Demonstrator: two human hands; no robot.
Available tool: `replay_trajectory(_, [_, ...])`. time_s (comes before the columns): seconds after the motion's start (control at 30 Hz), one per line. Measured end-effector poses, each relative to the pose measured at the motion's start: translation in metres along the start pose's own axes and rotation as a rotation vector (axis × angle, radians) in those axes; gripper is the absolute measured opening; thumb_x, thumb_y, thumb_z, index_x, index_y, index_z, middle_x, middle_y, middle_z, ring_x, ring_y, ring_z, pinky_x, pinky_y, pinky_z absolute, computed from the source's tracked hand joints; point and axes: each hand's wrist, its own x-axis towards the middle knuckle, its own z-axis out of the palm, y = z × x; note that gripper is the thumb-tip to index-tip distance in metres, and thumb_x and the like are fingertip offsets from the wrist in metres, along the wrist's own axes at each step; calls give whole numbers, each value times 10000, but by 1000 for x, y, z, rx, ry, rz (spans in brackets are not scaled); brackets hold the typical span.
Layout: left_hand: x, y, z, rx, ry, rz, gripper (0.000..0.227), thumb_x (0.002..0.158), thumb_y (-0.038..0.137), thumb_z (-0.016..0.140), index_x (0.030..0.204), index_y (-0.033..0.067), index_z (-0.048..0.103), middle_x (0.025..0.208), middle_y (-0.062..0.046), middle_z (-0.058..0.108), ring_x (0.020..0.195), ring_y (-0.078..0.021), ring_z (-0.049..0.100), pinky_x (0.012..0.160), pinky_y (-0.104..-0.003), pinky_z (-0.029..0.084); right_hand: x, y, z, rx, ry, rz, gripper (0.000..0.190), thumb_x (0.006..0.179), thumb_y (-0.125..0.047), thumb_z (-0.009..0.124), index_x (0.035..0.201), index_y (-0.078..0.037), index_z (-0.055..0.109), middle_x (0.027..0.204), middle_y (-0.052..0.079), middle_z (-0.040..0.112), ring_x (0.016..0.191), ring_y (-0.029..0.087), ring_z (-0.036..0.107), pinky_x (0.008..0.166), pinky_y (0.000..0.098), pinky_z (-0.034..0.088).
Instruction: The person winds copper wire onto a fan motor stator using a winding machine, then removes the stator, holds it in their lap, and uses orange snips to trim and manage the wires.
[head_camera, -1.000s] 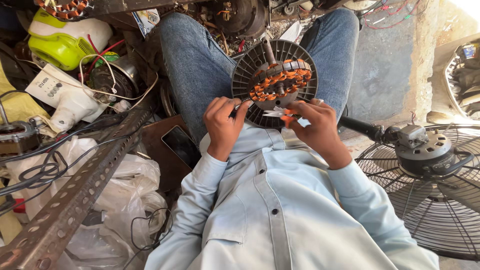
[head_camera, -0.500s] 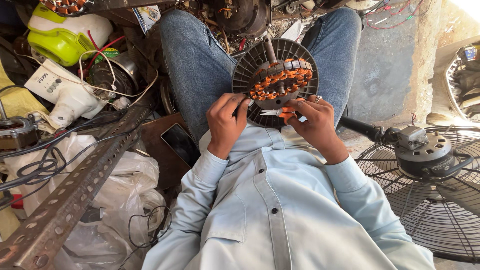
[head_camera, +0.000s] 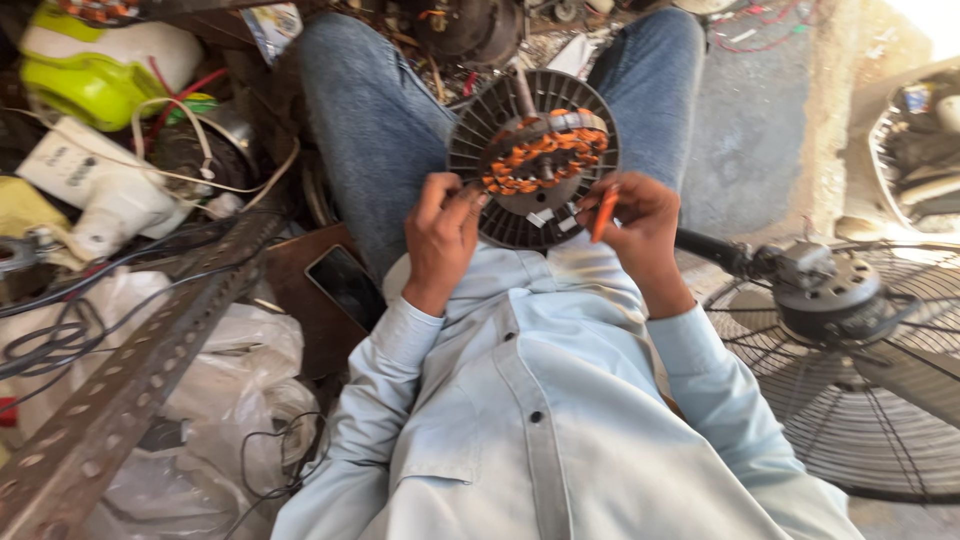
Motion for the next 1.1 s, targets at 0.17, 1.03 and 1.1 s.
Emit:
replay_trajectory(0.17, [3, -3, 4, -98, 65, -5, 117, 916, 74, 790, 996, 4, 742, 956, -101, 691, 760, -230, 699, 640, -341, 539, 6, 11, -27, 1101, 76, 90, 367, 867, 77, 785, 1164, -71, 631, 942, 84, 704, 798, 146, 666, 627, 250, 543])
replay_trajectory(1.03, [-17, 65, -26, -515, -157, -16, 121, 1063, 88, 565, 1023, -2, 635, 904, -107, 659, 763, -202, 652, 690, -312, 508, -13, -100, 55, -190, -126, -449, 357, 752, -45, 883, 1053, -34, 691, 979, 42, 775, 703, 112, 634, 643, 253, 519])
replay_trajectory(1.1, [-11, 72, -30, -406, -76, 84, 59, 1044, 40, 582, 1019, 2, 620, 933, -128, 653, 807, -246, 672, 713, -331, 515, -17, -95, 61, -32, -6, -215, 360, 772, -22, 890, 1058, -14, 672, 910, 29, 757, 720, 46, 667, 627, 197, 538])
